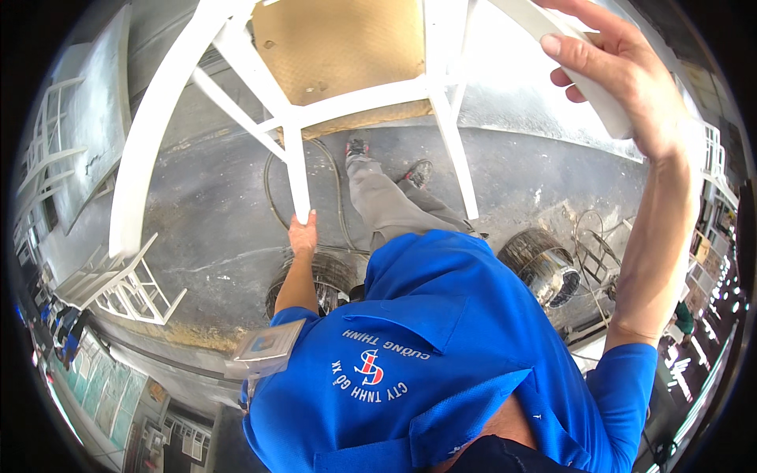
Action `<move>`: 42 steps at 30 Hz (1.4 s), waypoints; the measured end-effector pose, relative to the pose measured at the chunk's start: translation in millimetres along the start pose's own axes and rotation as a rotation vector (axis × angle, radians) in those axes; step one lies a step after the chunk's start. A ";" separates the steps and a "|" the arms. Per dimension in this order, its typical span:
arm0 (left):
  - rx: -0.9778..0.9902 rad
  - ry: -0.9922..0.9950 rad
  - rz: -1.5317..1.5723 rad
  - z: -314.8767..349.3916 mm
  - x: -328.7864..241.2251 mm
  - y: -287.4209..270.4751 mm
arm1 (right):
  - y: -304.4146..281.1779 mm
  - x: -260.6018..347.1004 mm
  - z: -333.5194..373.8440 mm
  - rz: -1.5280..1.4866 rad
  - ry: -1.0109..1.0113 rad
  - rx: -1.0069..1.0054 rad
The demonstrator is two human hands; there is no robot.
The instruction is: The person uses a spray gun to apply white paint to the frame of a chair. They reposition the chair and a cardboard sheet to access different sides, then spray a separate chair backrest component before returning to the chair frame.
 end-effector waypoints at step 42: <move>-0.036 0.722 -0.151 -95.6 -422.8 273.5 | -28.1 -142.5 79.0 -0.043 0.265 -0.071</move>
Point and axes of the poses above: each hand's wrist, its own z-axis away from the middle knuckle, its own y-axis out of the palm, x = y × z, the point moved 8 cm from there along -z, towards the middle knuckle, and after that the axes turned 10 degrees about y, right-handed, at the moved point
